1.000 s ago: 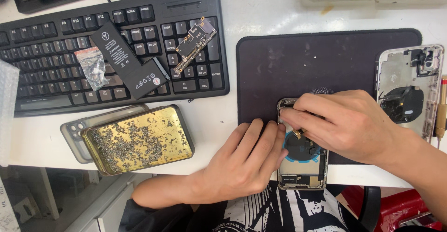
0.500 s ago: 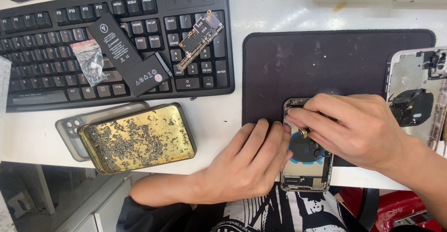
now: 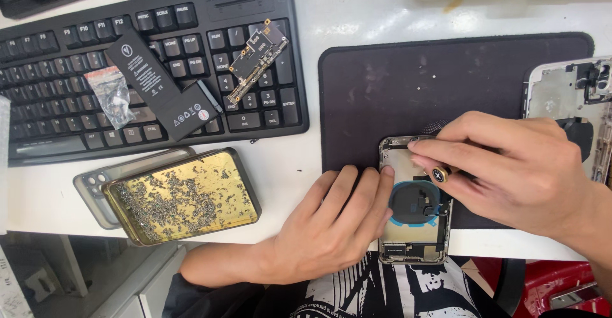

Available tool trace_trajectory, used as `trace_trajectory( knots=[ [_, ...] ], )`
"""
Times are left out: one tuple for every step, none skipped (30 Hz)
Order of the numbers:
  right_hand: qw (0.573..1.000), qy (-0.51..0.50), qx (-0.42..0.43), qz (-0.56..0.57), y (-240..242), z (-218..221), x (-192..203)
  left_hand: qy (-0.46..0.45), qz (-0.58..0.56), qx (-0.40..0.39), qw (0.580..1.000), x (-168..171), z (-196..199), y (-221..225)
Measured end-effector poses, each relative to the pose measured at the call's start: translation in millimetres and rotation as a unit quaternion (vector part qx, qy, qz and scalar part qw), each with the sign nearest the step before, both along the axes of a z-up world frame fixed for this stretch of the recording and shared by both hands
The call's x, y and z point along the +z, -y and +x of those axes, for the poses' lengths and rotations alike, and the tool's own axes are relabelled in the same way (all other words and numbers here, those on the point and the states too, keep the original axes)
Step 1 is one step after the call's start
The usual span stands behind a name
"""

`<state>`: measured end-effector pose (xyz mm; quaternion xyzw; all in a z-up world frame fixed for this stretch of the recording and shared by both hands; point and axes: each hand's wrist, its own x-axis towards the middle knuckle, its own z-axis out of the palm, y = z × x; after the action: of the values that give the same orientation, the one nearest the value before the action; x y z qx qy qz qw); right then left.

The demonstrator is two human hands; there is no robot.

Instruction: The person disassembles a smartphone by removing screws and prying open the casing. They then transfer internal components, including the battery and camera module, from one phone chassis to another using a screwdriver and tweezers.

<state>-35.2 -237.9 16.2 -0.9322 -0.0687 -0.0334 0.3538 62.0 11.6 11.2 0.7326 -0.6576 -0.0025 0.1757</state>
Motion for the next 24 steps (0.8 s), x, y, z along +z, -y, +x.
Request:
trace_trajectory(
  knots=[
    [1.000,-0.002,0.007,-0.006,1.4,-0.7,-0.5,-0.005,0.004,0.003,1.000,-0.2,-0.9,0.3],
    [1.000,-0.005,0.014,-0.012,2.2,-1.7,-0.6,-0.011,0.009,0.005,1.000,0.1,-2.1,0.4],
    [1.000,-0.009,0.016,-0.015,3.0,-2.9,0.1,-0.017,0.014,0.008,1.000,0.1,-3.1,1.0],
    [1.000,-0.012,0.017,-0.018,3.0,-3.6,0.5,-0.019,0.012,0.006,1.000,0.3,-2.8,1.3],
    [1.000,-0.014,0.018,-0.020,3.3,-4.3,1.3,-0.020,0.010,0.005,1.000,0.4,-2.6,1.9],
    [0.999,-0.016,0.019,-0.023,3.5,-5.4,2.3,-0.022,0.008,0.003,1.000,0.8,-2.4,2.0],
    [0.999,-0.019,0.019,-0.026,4.2,-6.5,3.3,-0.028,0.007,0.001,1.000,1.2,-2.7,2.3],
    [0.999,-0.023,0.018,-0.030,5.5,-8.0,4.3,-0.036,0.004,-0.001,0.999,1.1,-3.2,3.6],
    [0.999,-0.025,0.015,-0.032,6.4,-9.0,4.6,-0.043,0.001,-0.003,0.999,1.1,-3.4,4.7],
    [0.999,-0.026,0.014,-0.036,7.7,-9.7,4.8,-0.037,0.002,-0.005,0.999,1.4,-3.2,5.5],
    [0.999,-0.028,0.012,-0.039,8.0,-10.4,5.1,-0.031,0.003,-0.007,0.999,2.2,-2.4,5.7],
    [0.999,-0.030,0.007,-0.043,8.6,-10.8,5.9,-0.026,0.001,-0.007,1.000,2.7,-2.2,6.6],
    [0.998,-0.032,0.001,-0.048,8.0,-11.0,6.7,-0.028,0.002,-0.009,1.000,3.8,-1.6,6.9],
    [0.998,-0.032,-0.002,-0.055,8.3,-10.6,7.8,-0.030,0.001,-0.010,1.000,4.1,-1.2,7.7],
    [0.997,-0.037,-0.015,-0.060,7.1,-10.4,9.0,-0.031,-0.001,-0.010,0.999,4.5,-0.7,8.0],
    [0.997,-0.043,-0.025,-0.064,4.7,-10.2,10.2,-0.037,-0.004,-0.009,0.999,4.5,-1.2,8.4],
    [0.996,-0.048,-0.036,-0.068,2.4,-9.8,11.3,-0.042,-0.008,-0.008,0.999,4.4,-1.5,8.5],
    [0.995,-0.047,-0.039,-0.075,1.5,-9.1,12.7,-0.049,-0.012,-0.006,0.999,4.5,-2.0,8.5],
    [0.995,-0.046,-0.042,-0.082,0.6,-8.3,14.3,-0.046,-0.019,-0.005,0.999,4.8,-2.0,8.0],
    [0.994,-0.045,-0.045,-0.089,-0.6,-7.7,16.3,-0.044,-0.027,-0.003,0.999,4.6,-1.8,7.8],
    [0.991,-0.055,-0.070,-0.100,-3.6,-8.0,18.8,-0.042,-0.035,-0.001,0.998,4.3,-1.4,7.5],
    [0.987,-0.067,-0.095,-0.111,-8.5,-10.3,22.4,-0.044,-0.043,0.003,0.998,3.8,-1.3,6.9],
    [0.982,-0.078,-0.120,-0.122,-13.7,-14.0,26.6,-0.045,-0.052,0.006,0.998,3.4,-1.3,6.1],
    [0.971,-0.119,-0.147,-0.145,-21.4,-21.1,32.9,-0.046,-0.061,0.009,0.997,3.0,-1.2,4.8]
  ],
)
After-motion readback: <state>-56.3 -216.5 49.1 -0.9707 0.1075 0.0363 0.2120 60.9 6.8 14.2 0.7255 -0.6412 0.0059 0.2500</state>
